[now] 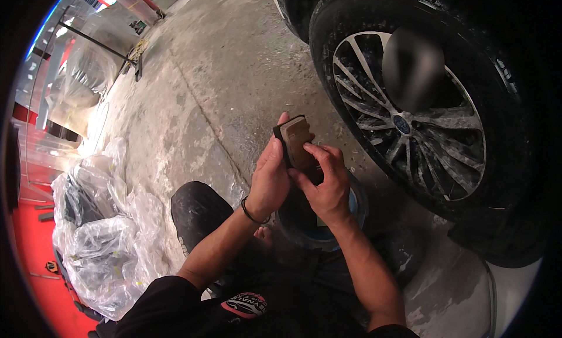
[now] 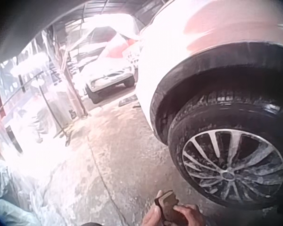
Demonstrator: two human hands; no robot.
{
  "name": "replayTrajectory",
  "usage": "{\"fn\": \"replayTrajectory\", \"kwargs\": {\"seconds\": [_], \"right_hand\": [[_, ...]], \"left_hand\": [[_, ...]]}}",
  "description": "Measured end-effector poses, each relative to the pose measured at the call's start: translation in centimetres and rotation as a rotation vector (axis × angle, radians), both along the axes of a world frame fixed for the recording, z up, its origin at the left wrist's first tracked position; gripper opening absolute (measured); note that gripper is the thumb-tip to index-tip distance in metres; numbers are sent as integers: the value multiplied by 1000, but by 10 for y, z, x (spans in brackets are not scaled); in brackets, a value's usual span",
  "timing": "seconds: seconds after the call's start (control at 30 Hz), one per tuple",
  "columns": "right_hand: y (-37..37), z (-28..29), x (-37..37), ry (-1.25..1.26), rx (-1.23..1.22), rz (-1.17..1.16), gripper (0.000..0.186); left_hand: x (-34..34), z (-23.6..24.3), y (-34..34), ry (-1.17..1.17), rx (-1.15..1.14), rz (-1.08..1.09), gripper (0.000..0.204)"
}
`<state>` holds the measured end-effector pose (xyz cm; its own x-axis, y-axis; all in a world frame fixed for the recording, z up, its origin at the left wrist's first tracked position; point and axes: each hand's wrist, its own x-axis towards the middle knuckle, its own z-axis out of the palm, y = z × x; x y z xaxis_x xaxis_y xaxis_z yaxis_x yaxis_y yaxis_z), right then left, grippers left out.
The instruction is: The person sands a pinkish spot on the front fender of a white car using a sanding block. They repeatedly dip the block into a bucket of water and continue sanding the area above the wheel arch.
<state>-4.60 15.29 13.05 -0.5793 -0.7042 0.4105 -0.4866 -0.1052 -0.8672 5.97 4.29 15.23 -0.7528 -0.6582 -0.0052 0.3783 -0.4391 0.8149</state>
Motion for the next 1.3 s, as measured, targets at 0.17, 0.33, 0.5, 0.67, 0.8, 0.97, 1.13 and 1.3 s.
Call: {"fn": "replayTrajectory", "kwargs": {"seconds": [0.17, 0.33, 0.5, 0.67, 0.8, 0.97, 1.13, 1.3], "right_hand": [[2, -2, -3, -80, 16, 37, 65], [1, 4, -8, -86, 0, 65, 61], [4, 8, -16, -196, 2, 223, 51], [9, 10, -31, -653, 32, 354, 74], [11, 0, -37, -805, 43, 335, 70], [6, 3, -14, -752, -32, 333, 48], [6, 8, -11, -680, 97, 233, 50], [9, 2, -14, -910, 43, 309, 42]], "left_hand": [[-2, -3, -1, 57, 82, -37, 73], [4, 6, -10, 158, 295, -183, 70], [7, 1, -19, 77, 189, -153, 74], [6, 9, -16, 147, 271, -204, 80], [1, -6, -19, 81, 212, -190, 76], [1, -17, -20, -111, -16, -10, 68], [1, -23, -16, -227, -84, 21, 54], [7, -23, -23, -176, 49, 64, 43]]}}
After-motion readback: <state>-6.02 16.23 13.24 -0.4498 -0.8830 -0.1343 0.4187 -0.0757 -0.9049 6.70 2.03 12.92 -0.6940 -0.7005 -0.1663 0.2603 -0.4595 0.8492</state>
